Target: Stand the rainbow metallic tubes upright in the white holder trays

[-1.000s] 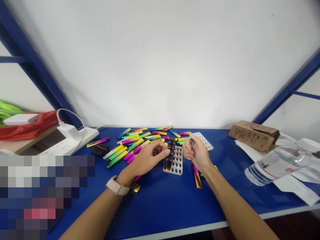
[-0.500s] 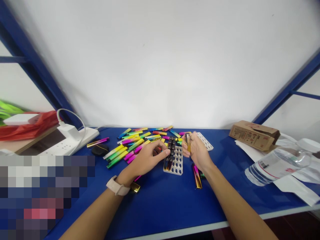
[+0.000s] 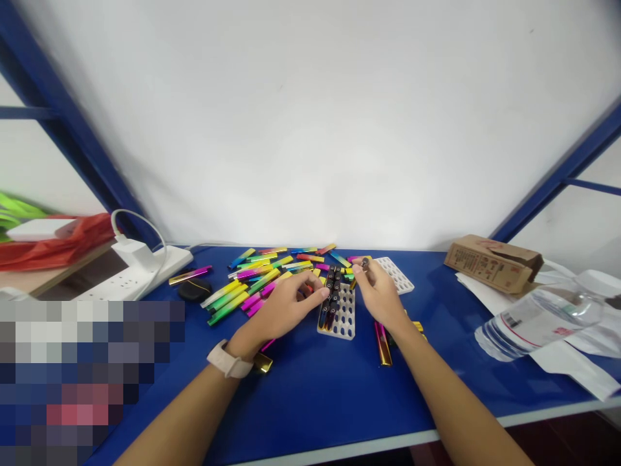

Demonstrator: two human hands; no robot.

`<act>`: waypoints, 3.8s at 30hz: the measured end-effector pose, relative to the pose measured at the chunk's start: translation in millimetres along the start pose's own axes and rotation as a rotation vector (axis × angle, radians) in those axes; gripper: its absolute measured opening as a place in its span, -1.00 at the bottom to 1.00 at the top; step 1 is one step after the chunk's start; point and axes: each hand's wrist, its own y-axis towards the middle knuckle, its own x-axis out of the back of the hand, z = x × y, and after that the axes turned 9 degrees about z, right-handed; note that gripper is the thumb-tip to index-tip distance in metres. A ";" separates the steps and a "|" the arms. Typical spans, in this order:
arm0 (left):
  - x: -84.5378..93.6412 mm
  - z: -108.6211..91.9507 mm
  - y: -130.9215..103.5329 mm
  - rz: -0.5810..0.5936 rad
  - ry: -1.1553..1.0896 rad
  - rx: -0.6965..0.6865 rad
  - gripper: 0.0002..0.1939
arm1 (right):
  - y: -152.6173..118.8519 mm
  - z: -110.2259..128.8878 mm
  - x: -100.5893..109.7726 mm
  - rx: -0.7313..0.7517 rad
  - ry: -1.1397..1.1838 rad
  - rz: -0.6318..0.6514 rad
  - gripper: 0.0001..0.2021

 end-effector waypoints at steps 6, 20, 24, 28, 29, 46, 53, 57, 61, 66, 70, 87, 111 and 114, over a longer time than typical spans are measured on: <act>-1.2 15.2 3.4 -0.131 0.252 0.011 -0.80 | 1.2 -12.6 -8.2 -0.010 0.032 0.144 -0.66; -5.9 21.4 -4.2 0.019 0.696 -0.135 -0.68 | 3.3 -14.3 -10.6 0.095 -0.141 0.152 -0.70; -4.5 22.7 -3.6 0.026 0.695 -0.132 -0.67 | 3.4 -16.2 -10.4 0.105 -0.160 0.188 -0.70; -4.5 24.4 -3.9 0.026 0.720 -0.129 -0.65 | 3.6 -17.9 -11.0 0.125 -0.149 0.201 -0.66; -4.7 24.6 -3.9 0.027 0.728 -0.127 -0.66 | 3.6 -18.3 -11.5 0.121 -0.150 0.209 -0.65; -13.2 27.4 1.1 -0.001 1.036 -0.054 -0.70 | -0.3 -12.4 -14.2 0.080 -0.173 0.226 -0.69; -16.6 35.8 2.2 -0.101 0.988 -0.026 -0.72 | 0.0 -12.5 -14.2 0.072 -0.167 0.215 -0.67; -11.4 32.4 2.2 -0.217 0.783 -0.029 -0.78 | -0.5 -13.4 -13.1 0.055 -0.148 0.167 -0.62; -4.9 26.9 5.9 -0.442 0.363 -0.043 -0.86 | -2.4 -8.1 -8.7 0.112 -0.145 -0.008 -0.65; -0.2 9.8 7.8 -0.562 -0.329 -0.049 -0.77 | -10.1 12.8 -4.3 0.445 -0.205 -0.196 -0.71; -3.3 -3.5 5.5 -0.499 -0.504 -0.136 -0.79 | -16.0 27.1 -7.2 0.598 -0.309 -0.205 -0.61; -3.2 -2.7 1.7 -0.376 -0.417 -0.150 -0.74 | -10.7 16.5 -4.0 0.160 0.391 -0.184 -0.78; -9.9 9.2 5.6 -0.331 -0.324 -0.069 -0.77 | -2.2 12.1 1.6 -0.207 0.744 0.059 -0.63; -10.0 9.4 5.5 -0.329 -0.325 -0.069 -0.77 | -3.2 14.2 1.8 -0.152 0.696 0.065 -0.62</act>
